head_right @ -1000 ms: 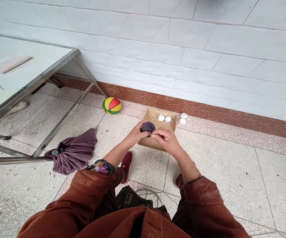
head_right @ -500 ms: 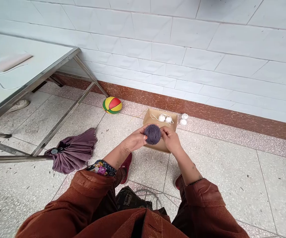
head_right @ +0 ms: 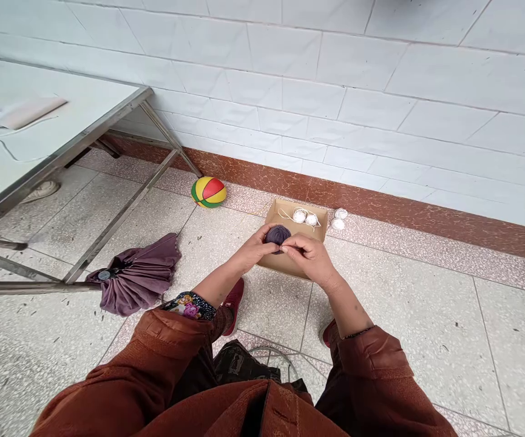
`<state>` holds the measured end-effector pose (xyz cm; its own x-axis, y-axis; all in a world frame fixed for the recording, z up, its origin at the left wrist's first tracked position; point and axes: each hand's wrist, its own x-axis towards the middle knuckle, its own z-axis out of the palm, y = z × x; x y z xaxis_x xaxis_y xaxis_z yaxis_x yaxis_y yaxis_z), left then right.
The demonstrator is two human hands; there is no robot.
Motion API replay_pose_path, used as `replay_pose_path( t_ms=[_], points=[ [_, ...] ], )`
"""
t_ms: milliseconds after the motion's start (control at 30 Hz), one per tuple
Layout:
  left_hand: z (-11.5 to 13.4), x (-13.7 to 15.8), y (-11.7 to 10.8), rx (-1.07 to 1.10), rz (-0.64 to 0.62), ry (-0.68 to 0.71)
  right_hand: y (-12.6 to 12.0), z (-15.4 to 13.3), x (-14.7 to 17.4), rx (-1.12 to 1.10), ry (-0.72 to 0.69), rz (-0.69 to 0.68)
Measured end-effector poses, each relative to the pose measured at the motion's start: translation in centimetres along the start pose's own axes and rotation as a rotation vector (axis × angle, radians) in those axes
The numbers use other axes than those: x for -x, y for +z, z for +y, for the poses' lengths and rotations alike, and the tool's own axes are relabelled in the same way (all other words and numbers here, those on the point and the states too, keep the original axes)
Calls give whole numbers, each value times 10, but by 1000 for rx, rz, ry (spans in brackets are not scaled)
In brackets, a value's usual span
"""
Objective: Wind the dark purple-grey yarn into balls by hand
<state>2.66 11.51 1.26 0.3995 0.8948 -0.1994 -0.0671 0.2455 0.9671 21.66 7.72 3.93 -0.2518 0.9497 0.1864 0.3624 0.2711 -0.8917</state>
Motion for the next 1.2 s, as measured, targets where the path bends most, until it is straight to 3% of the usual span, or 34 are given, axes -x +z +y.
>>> replay_pose_path(
  t_ms=[233, 400, 500, 667, 800, 933, 1033, 1200],
  points=[
    [-9, 3, 4, 131, -312, -31, -4, 18, -4, 17, 129, 272],
    [-1, 7, 7, 352, -450, -33, -1, 29, -4, -74, 243, 242],
    [6, 9, 8, 471, -403, -56, 1, 33, -2, -22, 245, 217],
    [7, 1, 3, 571, -94, -43, 7, 35, 1, 125, 169, 142],
    [1, -7, -3, 493, 99, -25, 13, 25, 4, 147, 37, -18],
    [-5, -9, -3, 303, 199, -26, 14, 12, 5, 105, -77, -142],
    [-6, -6, -1, 117, 134, -19, 9, 10, 1, 93, -98, -29],
    [-8, 0, -1, 74, -181, -51, 0, 17, -5, 116, -50, 202]
  ],
)
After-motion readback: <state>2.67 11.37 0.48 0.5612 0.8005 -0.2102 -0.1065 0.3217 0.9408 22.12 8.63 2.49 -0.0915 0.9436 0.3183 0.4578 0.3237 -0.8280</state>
